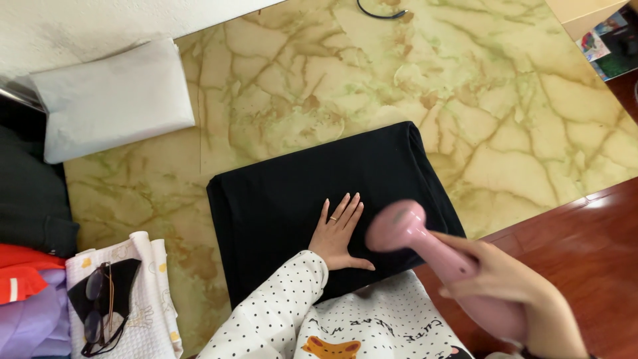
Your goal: Using a handheld garment steamer to remove wrinkles from a black t-shirt on a table and then folding it.
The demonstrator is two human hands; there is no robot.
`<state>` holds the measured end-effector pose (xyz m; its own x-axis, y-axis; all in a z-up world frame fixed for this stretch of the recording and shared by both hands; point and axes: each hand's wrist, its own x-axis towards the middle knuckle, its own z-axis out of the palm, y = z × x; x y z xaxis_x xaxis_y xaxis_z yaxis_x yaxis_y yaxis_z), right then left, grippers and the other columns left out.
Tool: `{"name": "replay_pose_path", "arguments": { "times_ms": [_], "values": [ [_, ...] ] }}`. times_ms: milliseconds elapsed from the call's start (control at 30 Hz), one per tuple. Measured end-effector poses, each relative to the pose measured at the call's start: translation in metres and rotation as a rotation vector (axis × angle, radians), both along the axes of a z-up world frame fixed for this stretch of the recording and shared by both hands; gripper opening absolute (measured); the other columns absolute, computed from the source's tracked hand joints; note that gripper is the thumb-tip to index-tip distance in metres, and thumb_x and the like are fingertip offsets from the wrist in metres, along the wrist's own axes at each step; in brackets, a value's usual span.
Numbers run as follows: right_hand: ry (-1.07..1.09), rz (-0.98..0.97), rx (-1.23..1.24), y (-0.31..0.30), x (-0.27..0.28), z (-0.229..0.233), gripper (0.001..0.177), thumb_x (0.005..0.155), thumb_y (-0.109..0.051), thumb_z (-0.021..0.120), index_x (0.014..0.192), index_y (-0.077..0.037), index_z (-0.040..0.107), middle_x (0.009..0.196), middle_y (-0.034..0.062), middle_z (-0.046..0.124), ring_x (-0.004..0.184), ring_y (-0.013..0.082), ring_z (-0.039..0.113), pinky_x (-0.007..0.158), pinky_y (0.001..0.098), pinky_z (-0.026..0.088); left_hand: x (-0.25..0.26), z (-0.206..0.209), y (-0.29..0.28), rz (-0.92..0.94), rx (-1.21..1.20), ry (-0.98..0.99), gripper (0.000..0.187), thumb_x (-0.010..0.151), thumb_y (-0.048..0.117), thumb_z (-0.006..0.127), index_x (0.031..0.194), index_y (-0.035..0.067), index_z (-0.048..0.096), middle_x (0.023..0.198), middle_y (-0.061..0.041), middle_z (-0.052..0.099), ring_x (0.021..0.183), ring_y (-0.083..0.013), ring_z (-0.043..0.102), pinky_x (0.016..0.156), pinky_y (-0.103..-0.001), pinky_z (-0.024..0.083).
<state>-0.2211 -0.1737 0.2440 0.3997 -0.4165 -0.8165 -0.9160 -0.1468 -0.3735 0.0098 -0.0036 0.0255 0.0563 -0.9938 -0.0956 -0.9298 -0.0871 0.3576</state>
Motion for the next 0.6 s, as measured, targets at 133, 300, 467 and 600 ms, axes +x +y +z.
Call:
{"name": "replay_pose_path", "arguments": {
  "times_ms": [133,300,467,600],
  "values": [
    [-0.022,-0.009,0.004,0.01,0.022,0.008,0.105,0.064,-0.023,0.092,0.161,-0.048,0.057,0.134,-0.0115,0.086,0.112,0.0081,0.078,0.1,0.0246,0.058,0.003,0.014,-0.002,-0.015,0.121,0.071,0.148,0.067,0.099,0.054,0.172,0.008,0.002,0.182,-0.009,-0.005,0.166,-0.0253,-0.013,0.129,-0.061,-0.014],
    [0.001,-0.035,-0.002,0.014,-0.032,-0.003,0.109,0.058,-0.019,0.1,0.157,-0.047,0.064,0.137,-0.0146,0.089,0.118,0.0042,0.082,0.106,0.0246,0.059,0.001,0.002,-0.001,0.001,0.011,-0.031,0.155,0.064,0.101,0.066,0.171,0.004,0.01,0.182,-0.011,0.0,0.167,-0.027,-0.006,0.129,-0.063,-0.004],
    [0.006,-0.151,0.02,0.02,-0.061,0.007,0.106,0.06,-0.002,0.1,0.153,-0.044,0.072,0.137,-0.0175,0.095,0.124,0.001,0.086,0.113,0.022,0.059,0.002,-0.002,0.003,-0.006,-0.03,-0.031,0.151,0.069,0.1,0.063,0.171,0.004,0.006,0.182,-0.01,-0.002,0.167,-0.0276,-0.007,0.129,-0.063,-0.006],
    [-0.073,-0.255,0.036,0.017,-0.044,0.001,0.101,0.062,-0.003,0.098,0.155,-0.034,0.072,0.118,0.0,0.095,0.106,0.0135,0.083,0.099,0.0287,0.06,0.0,0.0,-0.001,0.001,0.023,-0.067,0.154,0.066,0.102,0.064,0.171,0.005,0.008,0.182,-0.01,-0.003,0.166,-0.0264,-0.009,0.128,-0.064,-0.006]
  ]
}}
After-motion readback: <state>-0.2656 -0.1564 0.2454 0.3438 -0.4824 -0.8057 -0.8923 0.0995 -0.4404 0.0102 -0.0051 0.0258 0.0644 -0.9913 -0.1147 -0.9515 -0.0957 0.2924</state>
